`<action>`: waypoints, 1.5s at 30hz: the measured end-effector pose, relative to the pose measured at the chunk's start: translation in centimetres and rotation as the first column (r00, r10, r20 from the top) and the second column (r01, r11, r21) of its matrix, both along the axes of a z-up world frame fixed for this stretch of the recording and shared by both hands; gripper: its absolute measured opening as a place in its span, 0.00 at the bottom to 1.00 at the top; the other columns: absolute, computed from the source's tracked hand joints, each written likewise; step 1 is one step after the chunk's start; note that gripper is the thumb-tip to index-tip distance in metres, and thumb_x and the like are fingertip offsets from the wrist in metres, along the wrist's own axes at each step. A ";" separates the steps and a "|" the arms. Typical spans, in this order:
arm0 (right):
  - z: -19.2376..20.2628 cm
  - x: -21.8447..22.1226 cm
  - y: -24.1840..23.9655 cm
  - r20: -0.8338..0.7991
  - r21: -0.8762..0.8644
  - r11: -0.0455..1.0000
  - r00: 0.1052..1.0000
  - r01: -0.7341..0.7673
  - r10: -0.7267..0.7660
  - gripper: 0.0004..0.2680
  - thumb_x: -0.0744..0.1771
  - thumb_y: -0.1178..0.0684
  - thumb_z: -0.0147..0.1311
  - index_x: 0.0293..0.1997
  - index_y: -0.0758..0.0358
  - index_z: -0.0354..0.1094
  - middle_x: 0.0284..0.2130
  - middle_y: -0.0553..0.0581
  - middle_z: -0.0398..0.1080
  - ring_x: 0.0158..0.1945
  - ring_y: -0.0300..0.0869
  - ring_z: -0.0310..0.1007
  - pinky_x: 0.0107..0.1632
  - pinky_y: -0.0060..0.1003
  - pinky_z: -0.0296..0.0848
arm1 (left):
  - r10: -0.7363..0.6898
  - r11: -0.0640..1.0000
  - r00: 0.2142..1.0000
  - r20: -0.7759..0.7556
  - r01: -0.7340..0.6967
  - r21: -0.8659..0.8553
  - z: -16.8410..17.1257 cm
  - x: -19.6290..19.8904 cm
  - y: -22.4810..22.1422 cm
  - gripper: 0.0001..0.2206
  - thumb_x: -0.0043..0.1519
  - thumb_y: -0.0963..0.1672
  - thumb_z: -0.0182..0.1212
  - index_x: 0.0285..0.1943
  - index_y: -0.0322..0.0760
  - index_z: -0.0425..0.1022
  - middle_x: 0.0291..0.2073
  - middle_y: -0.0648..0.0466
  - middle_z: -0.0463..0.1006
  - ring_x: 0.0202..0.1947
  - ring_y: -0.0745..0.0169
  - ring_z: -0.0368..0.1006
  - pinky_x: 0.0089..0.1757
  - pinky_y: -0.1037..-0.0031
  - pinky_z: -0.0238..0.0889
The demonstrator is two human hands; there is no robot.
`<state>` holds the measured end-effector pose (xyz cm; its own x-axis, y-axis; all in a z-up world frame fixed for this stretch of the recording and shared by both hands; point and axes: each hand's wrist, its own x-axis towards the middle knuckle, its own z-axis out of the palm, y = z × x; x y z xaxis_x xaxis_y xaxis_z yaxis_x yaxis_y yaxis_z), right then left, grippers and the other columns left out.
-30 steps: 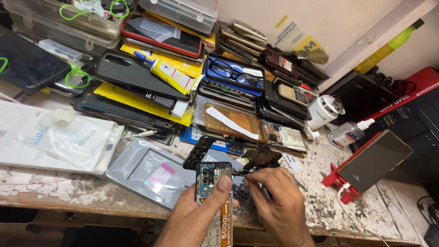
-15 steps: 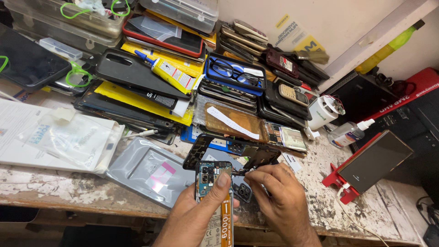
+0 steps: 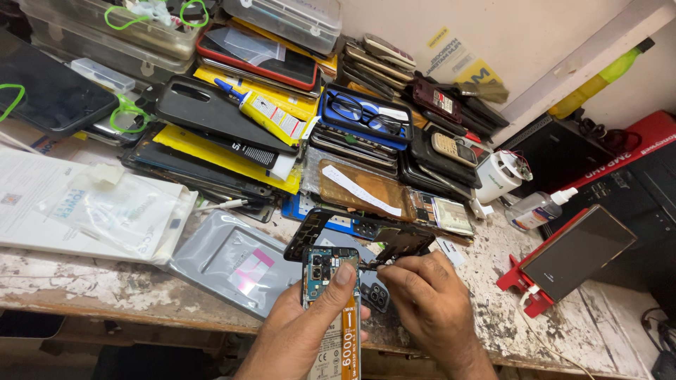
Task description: The person handles mobile phone components by hand, including batteries and motherboards, and uses a screwdriver to work on the internal hardware at a desk.
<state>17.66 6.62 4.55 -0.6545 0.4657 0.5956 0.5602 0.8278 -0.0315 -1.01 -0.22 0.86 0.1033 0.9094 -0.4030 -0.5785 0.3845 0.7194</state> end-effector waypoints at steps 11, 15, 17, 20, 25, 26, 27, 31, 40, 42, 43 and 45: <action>-0.6 0.0 0.5 -0.027 0.007 1.000 1.000 0.001 -0.001 0.09 0.60 0.60 0.68 0.39 0.60 0.72 0.34 0.51 0.74 0.37 0.41 0.73 0.36 0.36 0.72 | 0.001 1.000 1.000 0.000 -0.001 -0.001 -0.2 0.1 0.2 0.33 0.51 0.62 0.61 0.53 0.37 0.80 0.30 0.48 0.81 0.29 0.63 0.79 0.34 0.70 0.76; -0.4 -0.3 0.3 -0.002 0.005 0.999 0.999 0.042 -0.042 0.09 0.60 0.59 0.68 0.38 0.60 0.72 0.33 0.52 0.73 0.37 0.43 0.72 0.36 0.38 0.72 | -0.003 1.000 1.000 0.001 0.003 0.010 -0.3 0.2 0.2 0.33 0.51 0.63 0.62 0.53 0.37 0.80 0.30 0.48 0.81 0.29 0.64 0.79 0.34 0.70 0.75; -0.2 -0.6 0.1 0.015 0.009 0.998 0.998 0.064 -0.064 0.09 0.60 0.59 0.68 0.38 0.60 0.72 0.33 0.52 0.72 0.37 0.44 0.72 0.36 0.38 0.72 | -0.014 1.000 1.000 -0.005 0.014 -0.010 -0.4 0.2 0.2 0.33 0.51 0.63 0.62 0.52 0.38 0.80 0.29 0.48 0.82 0.28 0.63 0.78 0.33 0.71 0.75; 0.0 -0.9 -0.2 0.041 0.034 0.996 0.996 0.083 -0.085 0.09 0.59 0.59 0.68 0.38 0.60 0.72 0.34 0.53 0.71 0.37 0.45 0.70 0.37 0.40 0.71 | 0.002 1.000 1.000 0.017 -0.002 0.006 -0.4 0.4 0.3 0.33 0.51 0.62 0.62 0.52 0.36 0.80 0.29 0.49 0.81 0.28 0.64 0.78 0.34 0.71 0.75; -0.1 -1.3 -0.4 0.083 0.087 0.991 0.991 0.101 -0.108 0.09 0.59 0.58 0.68 0.37 0.59 0.72 0.32 0.52 0.70 0.36 0.46 0.68 0.37 0.42 0.68 | -0.011 1.000 1.000 0.007 0.011 -0.010 -0.5 0.5 0.3 0.34 0.51 0.62 0.63 0.52 0.34 0.80 0.29 0.48 0.81 0.27 0.64 0.78 0.34 0.71 0.75; -0.1 -1.4 -0.4 0.083 0.093 0.991 0.991 0.100 -0.108 0.09 0.59 0.58 0.68 0.37 0.59 0.72 0.33 0.52 0.70 0.36 0.46 0.68 0.37 0.42 0.68 | -0.009 1.000 1.000 0.006 0.009 -0.003 -0.4 0.4 0.3 0.33 0.52 0.62 0.63 0.51 0.34 0.80 0.29 0.48 0.81 0.27 0.64 0.78 0.34 0.71 0.75; -0.1 -1.4 -0.4 0.083 0.100 0.990 0.991 0.100 -0.109 0.09 0.59 0.58 0.68 0.38 0.59 0.72 0.33 0.52 0.70 0.36 0.46 0.68 0.37 0.42 0.68 | -0.016 1.000 1.000 -0.001 0.015 -0.025 -0.4 0.4 0.3 0.33 0.52 0.62 0.62 0.51 0.35 0.80 0.29 0.48 0.81 0.28 0.64 0.79 0.34 0.71 0.75; -0.5 -1.3 -0.4 0.094 0.123 0.987 0.988 0.107 -0.119 0.09 0.59 0.58 0.68 0.37 0.59 0.72 0.33 0.53 0.71 0.35 0.46 0.67 0.36 0.42 0.67 | -0.014 0.999 1.000 -0.002 0.014 -0.043 -0.3 0.2 0.3 0.33 0.53 0.62 0.61 0.51 0.34 0.80 0.29 0.48 0.81 0.28 0.63 0.79 0.34 0.70 0.75; -0.8 -0.5 -0.5 -0.066 0.011 0.993 0.991 0.117 -0.116 0.09 0.60 0.60 0.68 0.38 0.62 0.69 0.34 0.52 0.73 0.37 0.44 0.70 0.39 0.40 0.69 | -0.006 1.000 1.000 0.007 0.006 -0.001 -0.2 0.0 0.0 0.33 0.52 0.62 0.61 0.52 0.35 0.80 0.29 0.48 0.82 0.28 0.63 0.79 0.33 0.70 0.75; -0.9 -0.4 -0.7 -0.077 0.010 0.993 0.991 0.114 -0.112 0.09 0.60 0.60 0.67 0.38 0.61 0.70 0.34 0.52 0.72 0.38 0.44 0.70 0.40 0.40 0.70 | -0.008 1.000 1.000 -0.008 0.009 0.022 -0.2 0.0 0.0 0.34 0.52 0.63 0.60 0.52 0.35 0.80 0.30 0.47 0.82 0.29 0.64 0.79 0.34 0.71 0.76; -0.9 -0.5 -0.7 -0.083 0.009 0.994 0.990 0.112 -0.110 0.10 0.60 0.61 0.67 0.39 0.61 0.70 0.34 0.53 0.72 0.39 0.45 0.70 0.40 0.40 0.70 | -0.009 0.999 1.000 -0.010 0.010 0.032 -0.2 0.0 0.1 0.34 0.52 0.63 0.60 0.52 0.34 0.80 0.30 0.47 0.82 0.29 0.64 0.80 0.34 0.71 0.77; -0.9 -0.5 -0.8 -0.075 0.027 0.992 0.990 0.125 -0.123 0.09 0.60 0.61 0.67 0.38 0.60 0.71 0.34 0.52 0.72 0.38 0.44 0.70 0.40 0.39 0.70 | -0.018 1.000 1.000 -0.019 0.018 0.021 -0.2 0.0 0.1 0.34 0.52 0.63 0.60 0.52 0.34 0.80 0.30 0.47 0.82 0.29 0.63 0.80 0.34 0.71 0.77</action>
<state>17.14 5.84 3.66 -0.5469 0.5204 0.6558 0.6557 0.7533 -0.0510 -0.97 -0.16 0.69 0.1122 0.9159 -0.3855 -0.5581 0.3791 0.7382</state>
